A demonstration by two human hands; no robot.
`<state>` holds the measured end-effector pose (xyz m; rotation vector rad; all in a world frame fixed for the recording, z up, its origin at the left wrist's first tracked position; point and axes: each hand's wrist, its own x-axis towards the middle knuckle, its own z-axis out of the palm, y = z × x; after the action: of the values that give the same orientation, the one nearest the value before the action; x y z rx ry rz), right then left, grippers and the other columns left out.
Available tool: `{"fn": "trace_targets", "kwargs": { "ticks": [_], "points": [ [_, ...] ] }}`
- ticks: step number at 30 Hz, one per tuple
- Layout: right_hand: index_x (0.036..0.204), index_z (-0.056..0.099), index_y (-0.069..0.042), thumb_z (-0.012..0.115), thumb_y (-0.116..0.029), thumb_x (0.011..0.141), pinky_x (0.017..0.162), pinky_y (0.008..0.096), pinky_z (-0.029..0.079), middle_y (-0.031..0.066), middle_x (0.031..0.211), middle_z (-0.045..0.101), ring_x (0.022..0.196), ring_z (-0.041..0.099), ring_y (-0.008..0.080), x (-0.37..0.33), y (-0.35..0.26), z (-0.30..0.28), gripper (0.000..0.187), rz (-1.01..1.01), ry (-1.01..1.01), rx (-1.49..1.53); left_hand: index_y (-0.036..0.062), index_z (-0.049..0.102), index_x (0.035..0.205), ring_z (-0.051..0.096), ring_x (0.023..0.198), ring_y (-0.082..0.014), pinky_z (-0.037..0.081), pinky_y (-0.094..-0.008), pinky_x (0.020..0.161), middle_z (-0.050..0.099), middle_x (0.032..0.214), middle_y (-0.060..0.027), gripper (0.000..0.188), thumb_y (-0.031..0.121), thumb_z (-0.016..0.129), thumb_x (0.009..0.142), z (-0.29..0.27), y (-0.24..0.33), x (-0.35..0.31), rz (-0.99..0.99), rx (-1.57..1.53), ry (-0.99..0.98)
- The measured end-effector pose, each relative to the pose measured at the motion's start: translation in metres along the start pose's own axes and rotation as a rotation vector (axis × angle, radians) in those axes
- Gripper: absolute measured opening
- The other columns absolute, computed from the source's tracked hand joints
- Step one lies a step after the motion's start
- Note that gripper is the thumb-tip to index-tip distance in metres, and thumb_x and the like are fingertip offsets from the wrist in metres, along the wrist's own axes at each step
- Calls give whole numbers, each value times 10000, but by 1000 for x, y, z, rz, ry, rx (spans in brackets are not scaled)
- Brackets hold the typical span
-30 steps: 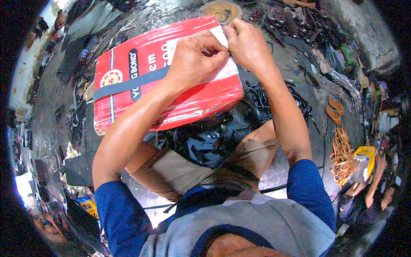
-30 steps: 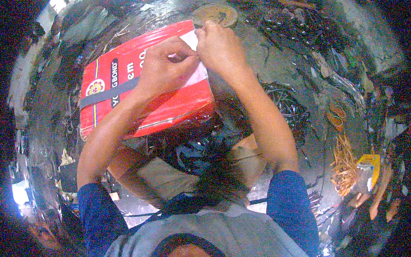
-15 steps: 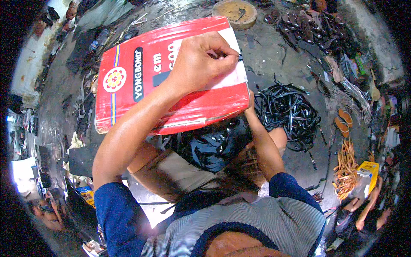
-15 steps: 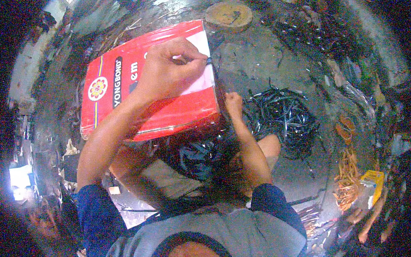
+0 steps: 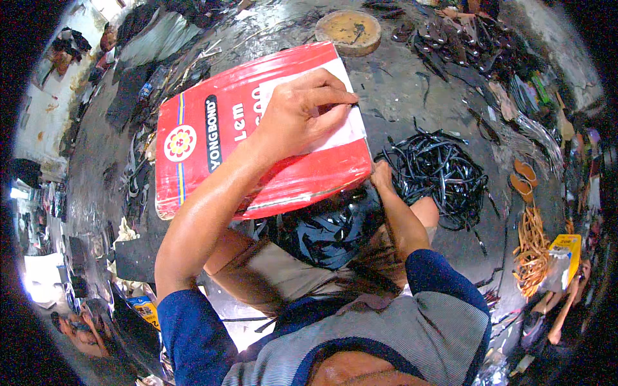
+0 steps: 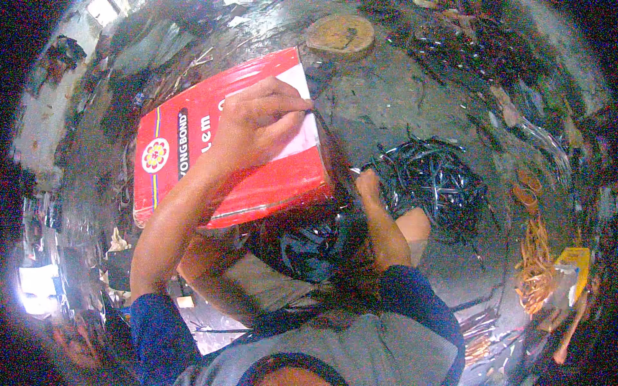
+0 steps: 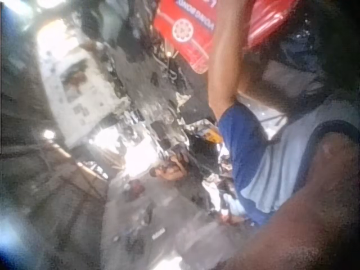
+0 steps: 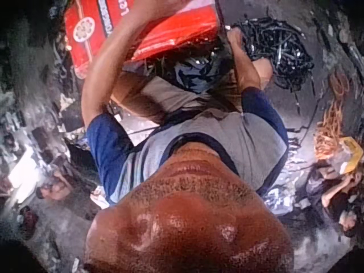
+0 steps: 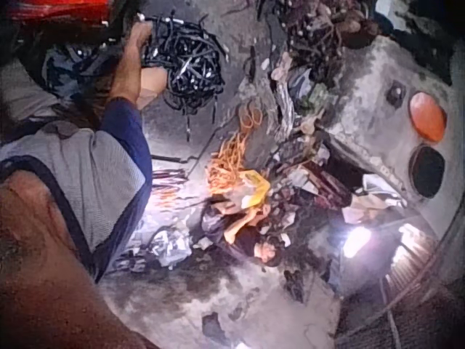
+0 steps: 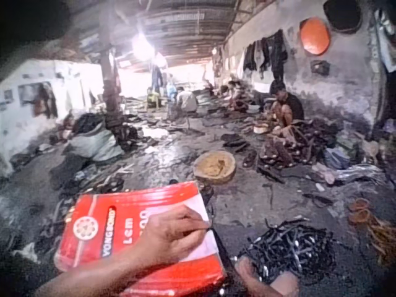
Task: The person sits on the floor and repeatedly ties black straps around a red rectangular box. They pull the straps tight, knot them, and adjust the box position multiple times.
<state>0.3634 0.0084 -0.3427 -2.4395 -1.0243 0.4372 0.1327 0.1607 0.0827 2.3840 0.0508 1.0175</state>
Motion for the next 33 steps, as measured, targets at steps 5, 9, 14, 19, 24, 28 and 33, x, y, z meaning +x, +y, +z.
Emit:
{"fn": "trace_targets", "kwargs": {
  "ticks": [5,9,14,19,24,28,33],
  "points": [
    [923,710,47,623,-208,894,845,535,556,316,971,703,965,690,475,-8,-3,-19,271,230,115,74,31,754,1004,696,857,-258,582,-346,748,683,976,-104,169,33,736,836,-5,-5,1,233,104,-72],
    [995,673,45,590,-146,908,855,542,559,319,976,699,964,692,470,-18,-11,-33,226,153,52,-47,70,769,1079,709,893,-246,582,-351,771,698,966,-100,245,50,705,844,-11,-8,-7,208,131,-81],
    [1179,565,42,559,-200,953,910,557,536,333,1093,681,1042,666,500,-30,-8,-50,331,357,71,-25,37,764,1070,704,886,-256,575,-356,776,695,961,-123,248,30,685,835,-12,-8,-10,212,74,-81],
    [1244,489,57,520,-193,952,908,558,540,326,1109,684,1061,675,480,-56,11,-73,386,332,-27,-207,22,746,1069,684,900,-270,562,-368,806,668,975,-122,265,50,661,820,-15,0,-5,169,72,-96],
    [717,623,-64,589,-184,904,520,414,482,128,738,650,631,636,283,3,56,-124,225,259,420,285,43,740,1090,685,908,-277,560,-370,821,670,1012,-117,300,134,700,808,-20,10,-5,76,93,-156],
    [982,619,43,577,-282,1003,826,520,472,243,961,654,914,622,392,-52,-9,-247,328,665,1621,691,44,729,1131,692,944,-295,560,-380,844,674,1062,-123,360,193,754,804,-22,23,-9,56,153,-198],
    [930,698,28,663,-454,881,864,519,537,246,1115,711,1038,681,419,-109,-45,-153,485,394,275,110,61,730,1166,687,927,-302,565,-400,833,677,1097,-121,393,262,787,833,-19,59,-16,110,331,-224]
  ]
}}
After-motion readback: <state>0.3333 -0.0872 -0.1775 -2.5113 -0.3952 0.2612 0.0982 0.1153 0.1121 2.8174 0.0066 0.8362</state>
